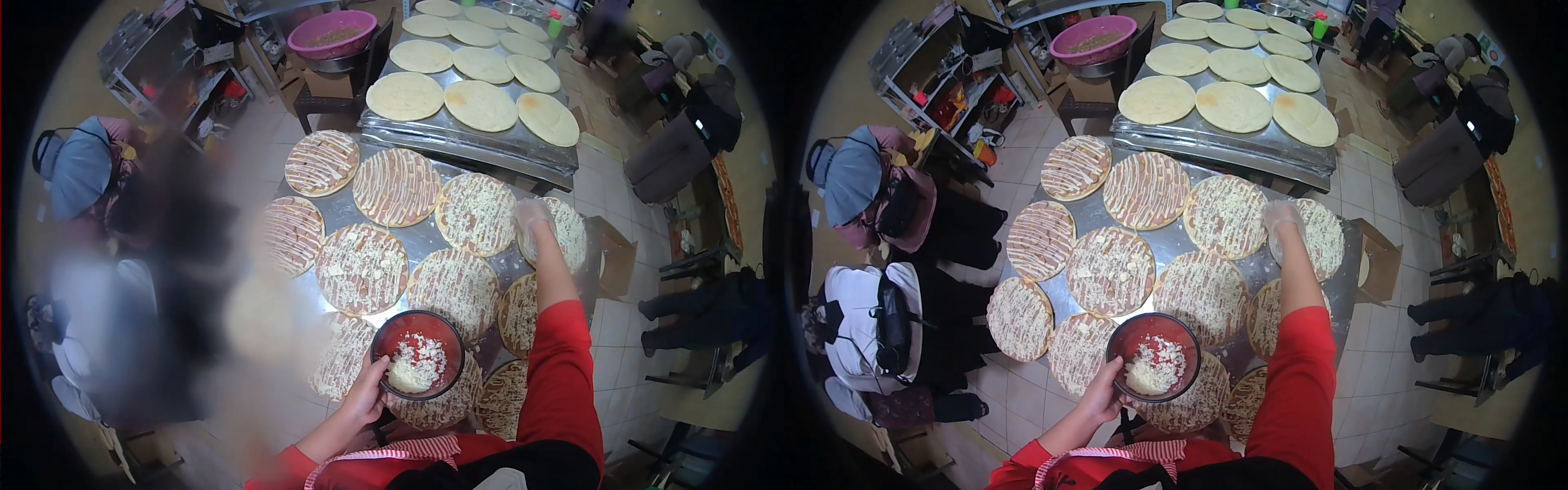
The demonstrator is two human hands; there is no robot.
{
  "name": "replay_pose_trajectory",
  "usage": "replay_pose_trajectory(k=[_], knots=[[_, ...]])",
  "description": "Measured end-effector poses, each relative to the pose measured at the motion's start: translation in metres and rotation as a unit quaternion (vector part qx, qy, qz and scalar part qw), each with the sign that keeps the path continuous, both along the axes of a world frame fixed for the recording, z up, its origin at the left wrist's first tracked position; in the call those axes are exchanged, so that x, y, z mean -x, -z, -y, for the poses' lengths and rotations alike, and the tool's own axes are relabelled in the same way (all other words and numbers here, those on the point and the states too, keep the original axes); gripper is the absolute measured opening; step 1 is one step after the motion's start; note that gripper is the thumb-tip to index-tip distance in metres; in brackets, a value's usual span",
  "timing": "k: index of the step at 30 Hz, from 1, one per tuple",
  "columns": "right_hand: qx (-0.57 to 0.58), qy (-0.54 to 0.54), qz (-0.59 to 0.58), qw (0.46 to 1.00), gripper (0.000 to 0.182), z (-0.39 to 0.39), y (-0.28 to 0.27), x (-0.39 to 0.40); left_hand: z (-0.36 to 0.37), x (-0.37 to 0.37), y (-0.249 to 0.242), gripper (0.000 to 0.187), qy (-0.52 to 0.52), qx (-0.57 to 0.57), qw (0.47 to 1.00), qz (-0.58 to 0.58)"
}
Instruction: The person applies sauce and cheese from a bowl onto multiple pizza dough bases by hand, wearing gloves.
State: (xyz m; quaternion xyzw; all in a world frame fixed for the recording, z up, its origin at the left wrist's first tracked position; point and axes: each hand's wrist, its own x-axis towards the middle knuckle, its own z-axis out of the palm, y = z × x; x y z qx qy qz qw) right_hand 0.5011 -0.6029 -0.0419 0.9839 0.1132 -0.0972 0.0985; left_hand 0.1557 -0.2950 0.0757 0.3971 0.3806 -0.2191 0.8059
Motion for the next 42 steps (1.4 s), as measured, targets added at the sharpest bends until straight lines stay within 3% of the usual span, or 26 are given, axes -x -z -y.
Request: replay_pose_trajectory(k=[3, 4, 5, 8, 9, 10, 11, 12, 14, 15, 17, 19, 21, 22, 23, 24, 26, 29, 32, 33, 35, 37, 42], knots=[[0.018, -0.09, -0.022, 0.996, 0.027, 0.01, 0.032, 0.008, -0.001, 0.002, -0.003, 0.034, -0.005, 0.008, 1.0, 0.004], [-0.14, 0.017, -0.029, 0.99, 0.026, 0.014, 0.053, 0.011, -0.002, 0.002, -0.004, 0.033, -0.005, 0.004, 1.0, 0.007], [-0.293, 0.124, -0.034, 0.948, 0.024, 0.016, 0.063, 0.014, -0.003, 0.003, -0.003, 0.033, -0.005, 0.004, 1.0, 0.008], [-0.26, 0.176, -0.076, 0.947, 0.017, -0.026, -0.032, 0.053, -0.006, 0.006, 0.002, 0.035, 0.0, 0.011, 1.0, 0.015], [-0.26, 0.176, -0.076, 0.946, 0.017, -0.015, -0.004, 0.044, -0.006, 0.007, 0.001, 0.037, 0.006, 0.006, 1.0, 0.026], [-0.238, 0.09, -0.062, 0.965, 0.015, 0.006, 0.048, 0.027, -0.007, 0.007, 0.001, 0.039, 0.012, 0.001, 0.999, 0.038], [-0.213, 0.003, -0.048, 0.976, 0.013, 0.005, 0.052, 0.026, -0.008, 0.009, 0.003, 0.039, 0.012, 0.0, 0.999, 0.038], [-0.213, 0.004, -0.048, 0.976, 0.013, 0.007, 0.055, 0.026, -0.009, 0.01, 0.005, 0.04, 0.014, 0.008, 0.999, 0.04], [-0.326, 0.192, -0.025, 0.926, 0.014, 0.004, 0.044, 0.031, -0.009, 0.011, 0.004, 0.041, 0.018, 0.015, 0.999, 0.041], [-0.326, 0.192, -0.025, 0.925, 0.014, -0.003, 0.023, 0.038, -0.008, 0.01, 0.001, 0.043, 0.004, 0.025, 0.999, 0.022], [-0.422, 0.185, -0.071, 0.885, 0.031, -0.018, -0.027, 0.052, -0.008, 0.011, -0.003, 0.046, -0.009, 0.035, 0.999, 0.0], [-0.393, 0.207, -0.049, 0.895, 0.028, -0.023, -0.056, 0.061, -0.009, 0.013, -0.004, 0.044, 0.0, 0.023, 0.999, 0.023], [-0.363, 0.23, -0.028, 0.903, 0.026, -0.018, -0.048, 0.061, -0.012, 0.017, 0.002, 0.043, -0.005, 0.031, 0.999, 0.021], [-0.139, 0.087, -0.053, 0.985, 0.025, -0.008, -0.029, 0.056, -0.015, 0.019, 0.006, 0.042, -0.01, 0.04, 0.999, 0.019], [0.096, -0.062, -0.073, 0.991, 0.026, 0.0, -0.014, 0.053, -0.017, 0.021, 0.008, 0.042, -0.011, 0.04, 0.999, 0.019], [0.096, -0.063, -0.073, 0.991, 0.026, 0.002, -0.009, 0.058, -0.019, 0.022, 0.011, 0.042, -0.019, 0.047, 0.999, 0.016], [-0.063, 0.216, -0.133, 0.965, 0.029, 0.007, 0.002, 0.079, -0.019, 0.023, 0.009, 0.042, -0.029, 0.054, 0.998, 0.012], [-0.069, 0.241, -0.18, 0.951, 0.032, -0.036, -0.08, 0.121, -0.02, 0.021, 0.002, 0.042, -0.039, 0.041, 0.998, 0.016], [-0.127, 0.264, -0.126, 0.948, 0.032, -0.037, -0.055, 0.131, -0.024, 0.023, 0.005, 0.042, -0.044, 0.05, 0.998, 0.018], [-0.127, 0.265, -0.126, 0.947, 0.032, -0.034, -0.042, 0.133, -0.025, 0.023, 0.005, 0.043, -0.043, 0.051, 0.998, 0.018], [-0.187, 0.102, -0.07, 0.975, 0.032, -0.031, -0.027, 0.136, -0.024, 0.023, 0.003, 0.043, -0.043, 0.051, 0.998, 0.017], [-0.184, 0.078, -0.08, 0.977, 0.032, -0.031, -0.026, 0.141, -0.021, 0.023, -0.003, 0.05, -0.028, -0.018, 0.999, 0.035], [-0.147, 0.083, -0.145, 0.975, 0.034, -0.036, -0.028, 0.147, -0.03, 0.031, -0.004, 0.052, -0.03, -0.016, 0.999, 0.025]])
